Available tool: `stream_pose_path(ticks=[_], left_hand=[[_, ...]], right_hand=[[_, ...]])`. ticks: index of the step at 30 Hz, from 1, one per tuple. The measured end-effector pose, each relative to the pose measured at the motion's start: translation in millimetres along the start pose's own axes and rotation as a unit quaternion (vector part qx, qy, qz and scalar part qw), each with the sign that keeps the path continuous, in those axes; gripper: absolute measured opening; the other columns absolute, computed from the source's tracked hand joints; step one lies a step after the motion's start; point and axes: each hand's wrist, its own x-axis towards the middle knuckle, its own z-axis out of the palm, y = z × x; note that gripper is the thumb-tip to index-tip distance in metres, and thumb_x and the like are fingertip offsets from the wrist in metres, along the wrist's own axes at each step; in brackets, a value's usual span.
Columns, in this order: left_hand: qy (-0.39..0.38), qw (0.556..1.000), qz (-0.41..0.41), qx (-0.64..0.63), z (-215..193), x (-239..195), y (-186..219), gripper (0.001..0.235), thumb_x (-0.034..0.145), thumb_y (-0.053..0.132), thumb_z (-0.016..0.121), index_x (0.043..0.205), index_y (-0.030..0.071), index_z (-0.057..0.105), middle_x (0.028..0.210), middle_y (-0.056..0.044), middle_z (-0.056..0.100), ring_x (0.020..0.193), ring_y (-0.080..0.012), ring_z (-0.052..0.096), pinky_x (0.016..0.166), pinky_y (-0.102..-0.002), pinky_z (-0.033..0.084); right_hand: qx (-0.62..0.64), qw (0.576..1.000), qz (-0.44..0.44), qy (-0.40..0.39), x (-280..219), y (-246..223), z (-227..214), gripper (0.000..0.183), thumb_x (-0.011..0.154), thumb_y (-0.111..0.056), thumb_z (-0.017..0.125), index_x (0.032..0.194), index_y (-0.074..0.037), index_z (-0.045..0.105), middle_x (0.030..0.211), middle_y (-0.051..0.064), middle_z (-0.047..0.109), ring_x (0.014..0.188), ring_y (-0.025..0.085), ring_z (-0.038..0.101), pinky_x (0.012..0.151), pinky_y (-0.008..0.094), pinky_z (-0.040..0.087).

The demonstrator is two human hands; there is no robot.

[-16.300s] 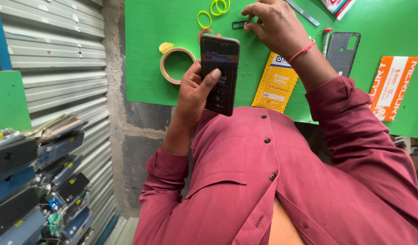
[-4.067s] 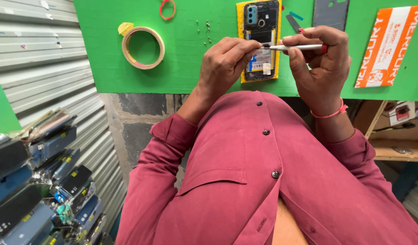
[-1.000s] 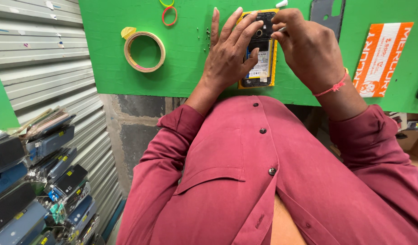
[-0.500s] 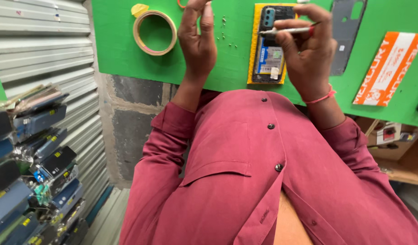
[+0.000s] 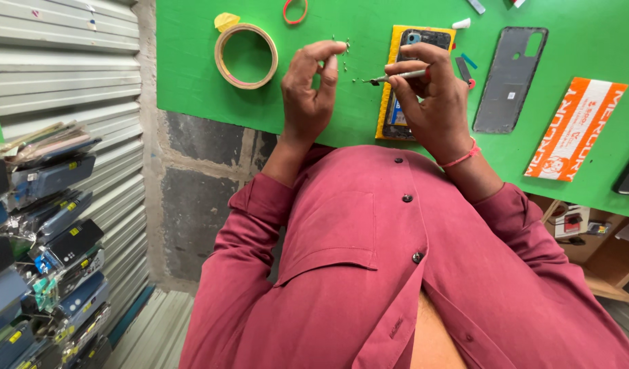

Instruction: The person reassembles a smartphone by inserting the battery, aligning the back cover, and securing it with screws. They use a screwdriver to fasten screws and handle small components like the SIM tray and screws on a green workbench.

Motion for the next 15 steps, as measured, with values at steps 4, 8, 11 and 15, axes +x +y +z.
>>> stream_pose_path(ticks=[4, 8, 11, 15], left_hand=[[-0.087, 0.989, 0.106, 0.062, -7.6, 0.1, 13.9, 0.022, 0.099, 0.012, 0.068, 0.121, 0.010, 0.067, 0.120, -0.008, 0.070, 0.116, -0.0287, 0.065, 0.103, -0.041, 0.054], [-0.130, 0.983, 0.118, 0.055, -2.4, 10.5, 32.4, 0.022, 0.094, 0.016, 0.076, 0.115, 0.008, 0.072, 0.114, -0.009, 0.072, 0.108, -0.0284, 0.067, 0.097, -0.041, 0.053], [-0.134, 0.982, 0.123, 0.045, 2.6, 10.7, 31.9, 0.013, 0.096, 0.015, 0.075, 0.107, 0.009, 0.074, 0.109, -0.006, 0.074, 0.103, -0.0254, 0.069, 0.094, -0.039, 0.055], [-0.144, 0.979, 0.133, 0.051, 6.7, 10.9, 33.3, 0.011, 0.096, 0.013, 0.072, 0.105, 0.007, 0.073, 0.105, -0.006, 0.073, 0.100, -0.0254, 0.069, 0.091, -0.039, 0.055]], right_hand=[[0.103, 0.993, 0.038, 0.047, -5.0, -5.6, -8.7, 0.037, 0.111, 0.002, 0.067, 0.140, -0.002, 0.044, 0.119, 0.015, 0.075, 0.110, 0.019, 0.075, 0.096, 0.032, 0.064], [0.206, 0.972, 0.065, 0.089, 1.5, -12.8, -15.2, 0.038, 0.107, -0.001, 0.066, 0.138, -0.001, 0.044, 0.116, 0.017, 0.073, 0.108, 0.020, 0.074, 0.095, 0.034, 0.065], [0.239, 0.963, 0.072, 0.106, -4.2, -12.2, -15.6, 0.038, 0.105, -0.003, 0.066, 0.136, -0.001, 0.045, 0.114, 0.016, 0.073, 0.104, 0.019, 0.075, 0.093, 0.033, 0.066], [0.133, 0.980, 0.070, 0.128, -8.5, -19.0, -20.0, 0.038, 0.100, -0.004, 0.069, 0.132, -0.001, 0.048, 0.107, 0.014, 0.077, 0.096, 0.016, 0.075, 0.085, 0.030, 0.064]])
